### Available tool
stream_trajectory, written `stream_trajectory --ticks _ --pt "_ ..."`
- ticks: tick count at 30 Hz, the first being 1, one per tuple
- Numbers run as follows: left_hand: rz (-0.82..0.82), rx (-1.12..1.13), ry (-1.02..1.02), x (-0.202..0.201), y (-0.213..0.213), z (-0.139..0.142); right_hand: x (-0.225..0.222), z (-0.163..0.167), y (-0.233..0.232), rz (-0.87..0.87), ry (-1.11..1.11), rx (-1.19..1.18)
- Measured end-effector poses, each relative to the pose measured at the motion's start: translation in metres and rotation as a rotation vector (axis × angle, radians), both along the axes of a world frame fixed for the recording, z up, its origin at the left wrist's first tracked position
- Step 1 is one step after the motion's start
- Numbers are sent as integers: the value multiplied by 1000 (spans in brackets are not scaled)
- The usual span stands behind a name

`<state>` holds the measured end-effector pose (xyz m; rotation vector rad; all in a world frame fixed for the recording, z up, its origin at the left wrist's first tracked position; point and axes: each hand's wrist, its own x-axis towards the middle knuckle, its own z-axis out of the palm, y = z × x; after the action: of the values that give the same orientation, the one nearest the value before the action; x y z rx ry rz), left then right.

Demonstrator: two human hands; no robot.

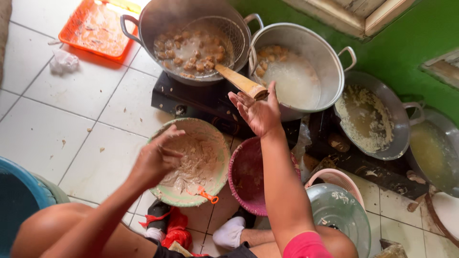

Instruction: The person sits on the kitchen floor and coats pieces of food with batter by hand, taking pieces from a pink basket, covering them in batter from a large bowl, and dropping the battered pieces into a pot of hot oil to fry. At the end they scoop fried pieces out of the oil with a strainer and transfer them into a blue basket.

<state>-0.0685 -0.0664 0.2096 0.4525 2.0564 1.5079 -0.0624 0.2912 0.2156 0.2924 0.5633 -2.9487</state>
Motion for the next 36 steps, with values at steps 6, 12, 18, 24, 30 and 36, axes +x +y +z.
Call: stream_trajectory --ticks 6,12,18,24,30,36 --pt "-394 -287 242 24 17 -39 -64 14 -12 37 -143 -33" --pt "-807 -483 506 34 16 -64 -69 -24 -41 125 -202 259" --pt "-950 -623 510 50 19 -62 -23 -15 -69 39 -142 727" --pt "-966 -567 598 58 38 -59 9 6 -93 -31 -164 1283" --pt "-1013 -589 615 59 58 -64 32 34 -101 -302 85 1907" --pt "-1073 -577 664 63 85 -61 89 83 -67 -395 -93 1645"
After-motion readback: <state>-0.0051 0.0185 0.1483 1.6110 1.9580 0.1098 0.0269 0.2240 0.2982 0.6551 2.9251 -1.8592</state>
